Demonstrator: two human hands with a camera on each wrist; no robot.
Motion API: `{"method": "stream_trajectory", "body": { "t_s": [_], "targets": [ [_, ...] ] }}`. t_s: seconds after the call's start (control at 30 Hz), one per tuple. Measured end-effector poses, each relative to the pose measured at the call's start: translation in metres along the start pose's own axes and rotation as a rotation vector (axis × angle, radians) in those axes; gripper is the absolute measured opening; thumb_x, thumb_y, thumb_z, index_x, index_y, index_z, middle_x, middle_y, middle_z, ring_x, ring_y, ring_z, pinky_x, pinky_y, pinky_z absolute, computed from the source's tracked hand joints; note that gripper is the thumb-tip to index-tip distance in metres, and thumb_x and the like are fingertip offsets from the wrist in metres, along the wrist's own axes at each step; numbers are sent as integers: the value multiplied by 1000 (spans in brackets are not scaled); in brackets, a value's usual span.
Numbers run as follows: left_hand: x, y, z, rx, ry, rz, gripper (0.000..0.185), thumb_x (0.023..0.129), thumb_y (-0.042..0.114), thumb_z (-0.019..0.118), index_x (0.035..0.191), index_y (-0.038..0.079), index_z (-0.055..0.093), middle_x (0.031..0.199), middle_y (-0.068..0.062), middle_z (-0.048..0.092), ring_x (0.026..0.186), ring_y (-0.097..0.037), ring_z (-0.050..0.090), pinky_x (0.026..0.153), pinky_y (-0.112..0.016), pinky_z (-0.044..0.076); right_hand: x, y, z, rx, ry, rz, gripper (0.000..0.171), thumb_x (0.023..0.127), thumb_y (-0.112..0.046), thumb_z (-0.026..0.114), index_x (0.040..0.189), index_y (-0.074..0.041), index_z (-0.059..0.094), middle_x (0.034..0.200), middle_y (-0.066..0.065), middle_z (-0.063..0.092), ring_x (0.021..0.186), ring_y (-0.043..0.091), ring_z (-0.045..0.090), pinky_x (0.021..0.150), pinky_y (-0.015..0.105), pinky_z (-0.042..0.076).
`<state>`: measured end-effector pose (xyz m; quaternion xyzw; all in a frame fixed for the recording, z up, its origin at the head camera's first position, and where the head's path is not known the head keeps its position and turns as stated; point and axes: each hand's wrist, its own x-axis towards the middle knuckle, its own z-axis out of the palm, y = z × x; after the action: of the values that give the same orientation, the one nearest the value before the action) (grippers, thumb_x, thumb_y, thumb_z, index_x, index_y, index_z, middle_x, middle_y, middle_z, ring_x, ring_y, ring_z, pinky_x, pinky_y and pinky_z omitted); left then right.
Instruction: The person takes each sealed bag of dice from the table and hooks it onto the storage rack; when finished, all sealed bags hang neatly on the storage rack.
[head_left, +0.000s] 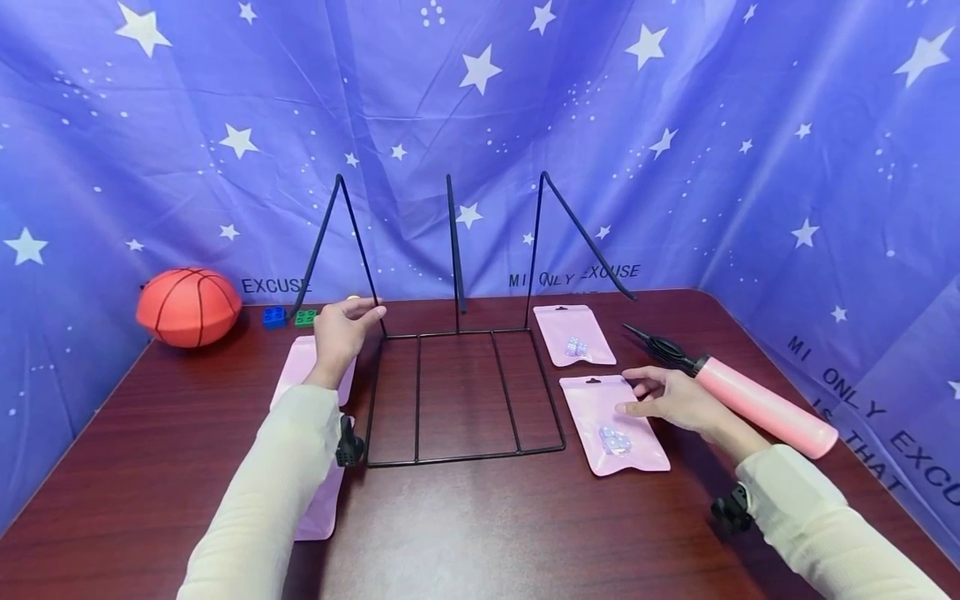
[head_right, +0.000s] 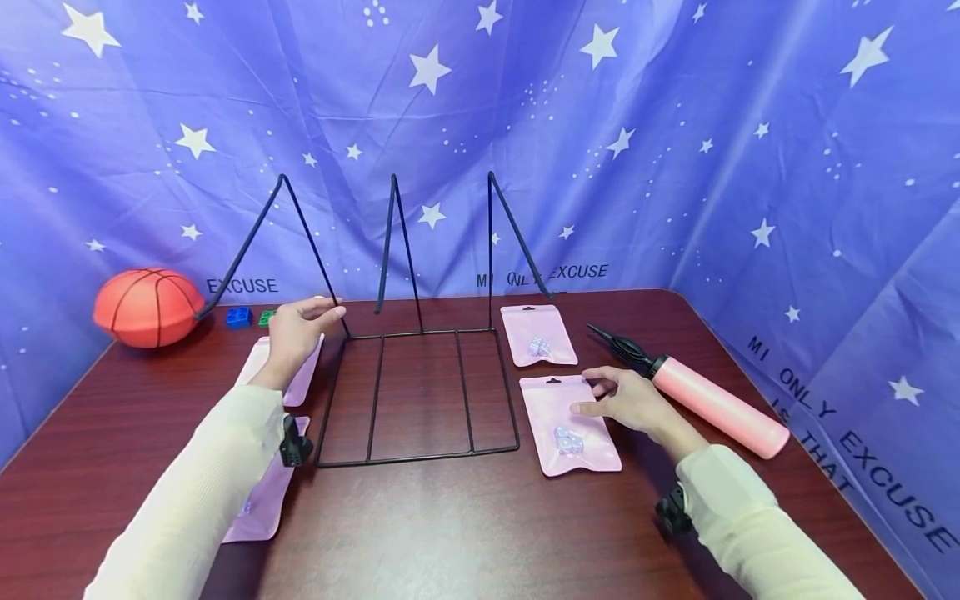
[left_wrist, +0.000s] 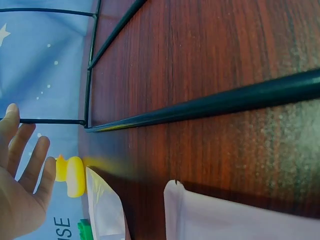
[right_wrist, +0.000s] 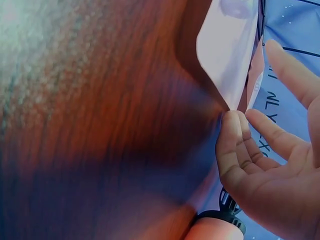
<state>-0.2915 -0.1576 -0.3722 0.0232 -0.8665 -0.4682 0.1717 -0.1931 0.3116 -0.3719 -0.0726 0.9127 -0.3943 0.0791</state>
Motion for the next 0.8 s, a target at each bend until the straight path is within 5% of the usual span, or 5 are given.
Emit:
{"method": "stream_trajectory", "body": {
  "t_s": [0.6, 0.8],
  "targets": [
    [3, -2, 1, 44, 0, -26, 29, 95, 28, 74, 115, 8, 78, 114, -14, 73, 121, -34, 61, 101, -46, 44, 5, -4, 0, -123, -23, 61, 79, 80, -24, 87, 139, 13, 49, 88, 6, 65, 82, 19, 58, 75, 33, 46],
    [4, -4, 1, 36, -1, -6, 28, 94, 27, 75, 114, 7, 78, 113, -14, 74, 119, -34, 63, 101, -46, 45, 7, -8, 2, -146, -13, 110, 76, 80, -30, 87, 134, 12, 52, 81, 5, 63, 73, 18, 58, 67, 32, 47]
  ]
}}
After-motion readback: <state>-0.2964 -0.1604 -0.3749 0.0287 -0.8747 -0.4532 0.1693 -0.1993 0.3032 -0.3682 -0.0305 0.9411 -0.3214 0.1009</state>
